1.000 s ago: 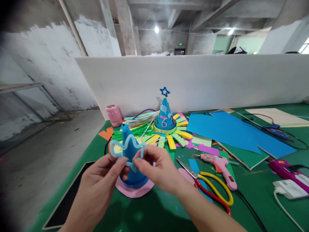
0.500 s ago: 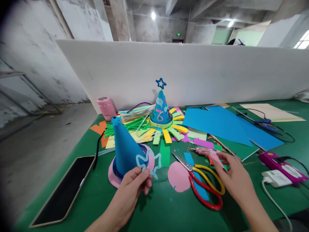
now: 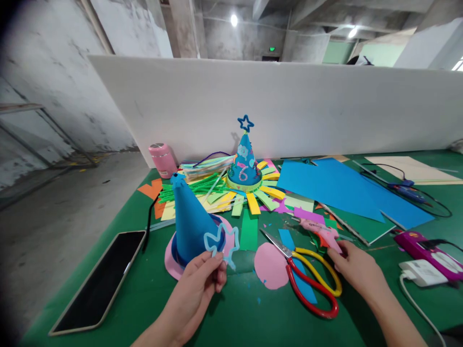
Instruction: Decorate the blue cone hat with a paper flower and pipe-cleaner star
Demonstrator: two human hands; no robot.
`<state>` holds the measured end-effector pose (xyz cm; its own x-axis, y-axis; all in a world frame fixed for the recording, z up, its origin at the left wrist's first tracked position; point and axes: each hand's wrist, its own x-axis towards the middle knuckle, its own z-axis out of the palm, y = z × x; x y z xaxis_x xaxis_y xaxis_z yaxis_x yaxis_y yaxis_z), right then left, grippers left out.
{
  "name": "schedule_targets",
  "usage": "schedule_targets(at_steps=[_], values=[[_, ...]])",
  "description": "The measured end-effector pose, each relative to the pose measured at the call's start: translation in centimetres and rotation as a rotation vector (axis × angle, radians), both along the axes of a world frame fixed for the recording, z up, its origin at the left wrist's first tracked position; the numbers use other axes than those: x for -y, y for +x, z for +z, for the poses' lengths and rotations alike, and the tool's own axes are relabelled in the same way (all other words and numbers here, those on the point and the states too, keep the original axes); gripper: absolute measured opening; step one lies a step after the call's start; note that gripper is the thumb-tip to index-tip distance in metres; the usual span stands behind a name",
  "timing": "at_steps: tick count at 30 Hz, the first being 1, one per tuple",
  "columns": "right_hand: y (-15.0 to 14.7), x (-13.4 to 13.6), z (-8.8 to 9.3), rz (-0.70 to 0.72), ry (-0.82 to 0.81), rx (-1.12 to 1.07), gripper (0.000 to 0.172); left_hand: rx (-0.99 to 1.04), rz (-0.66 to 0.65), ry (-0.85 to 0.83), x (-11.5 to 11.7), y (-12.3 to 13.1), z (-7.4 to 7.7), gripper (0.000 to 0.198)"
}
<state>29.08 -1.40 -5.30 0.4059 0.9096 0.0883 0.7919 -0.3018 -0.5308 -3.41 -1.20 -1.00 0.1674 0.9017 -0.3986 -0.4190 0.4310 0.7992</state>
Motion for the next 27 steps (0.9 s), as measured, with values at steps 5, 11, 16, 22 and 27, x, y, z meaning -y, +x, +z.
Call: schedule_targets(at_steps=[5,11,16,22,27], values=[[-0.8,1.1,2.6,-0.164,-0.006,-0.505,0.021,0.049,-0.024,-0.005,0.1,0.6,0.0,0.024],[-2.3,2.3,4.1,0.063,0.063,-0.843,0.028,0.065,-0.011,-0.005,-0.1,1.1,0.3,0.021],[-5.6,3.8,4.2,0.139,0.066,-0.964,0.018,0.051,0.029,0.031,-0.4,1.1,1.3,0.019],[-9.5,5.9,5.0,0.313,-0.06,-0.693,0.029,0.071,0.135,0.052,0.3,0.8,2.2,0.017],[-10.7,6.4,5.5,0.331,-0.121,-0.542,0.031,0.112,0.214,0.042,0.8,0.5,2.0,0.016]])
